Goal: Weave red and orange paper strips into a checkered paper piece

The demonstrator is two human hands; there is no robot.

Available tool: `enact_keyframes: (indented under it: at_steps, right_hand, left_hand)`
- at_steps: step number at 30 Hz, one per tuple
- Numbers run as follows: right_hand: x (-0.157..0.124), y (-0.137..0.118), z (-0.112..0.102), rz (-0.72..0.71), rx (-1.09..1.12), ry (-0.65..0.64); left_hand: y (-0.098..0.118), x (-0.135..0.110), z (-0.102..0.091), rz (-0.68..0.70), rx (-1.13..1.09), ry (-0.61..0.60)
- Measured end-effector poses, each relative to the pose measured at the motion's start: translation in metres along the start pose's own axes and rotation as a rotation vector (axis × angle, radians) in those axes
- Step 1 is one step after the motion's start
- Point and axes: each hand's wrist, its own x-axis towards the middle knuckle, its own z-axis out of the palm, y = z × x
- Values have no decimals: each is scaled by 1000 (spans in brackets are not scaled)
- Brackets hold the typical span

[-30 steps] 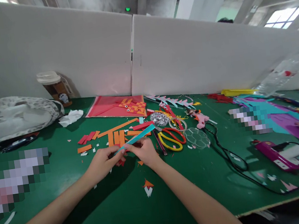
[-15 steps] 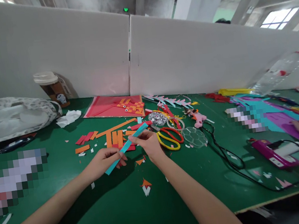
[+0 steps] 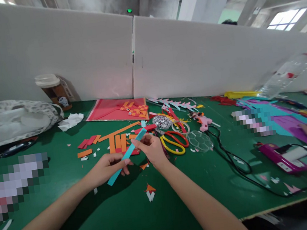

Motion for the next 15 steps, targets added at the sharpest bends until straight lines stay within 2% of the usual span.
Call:
enact_keyframes:
  at_steps: [7, 11, 15]
  right_hand:
    - [-10, 3, 11, -39, -56, -89]
    - [-13, 3, 13, -40, -68, -117]
    - [-13, 4, 11, -41, -121, -157]
  left_hand:
    - [2, 0, 4, -23, -51, 60]
    - [0, 0, -1, -81, -114, 28]
    - [-2, 0, -2, -63, -20, 38]
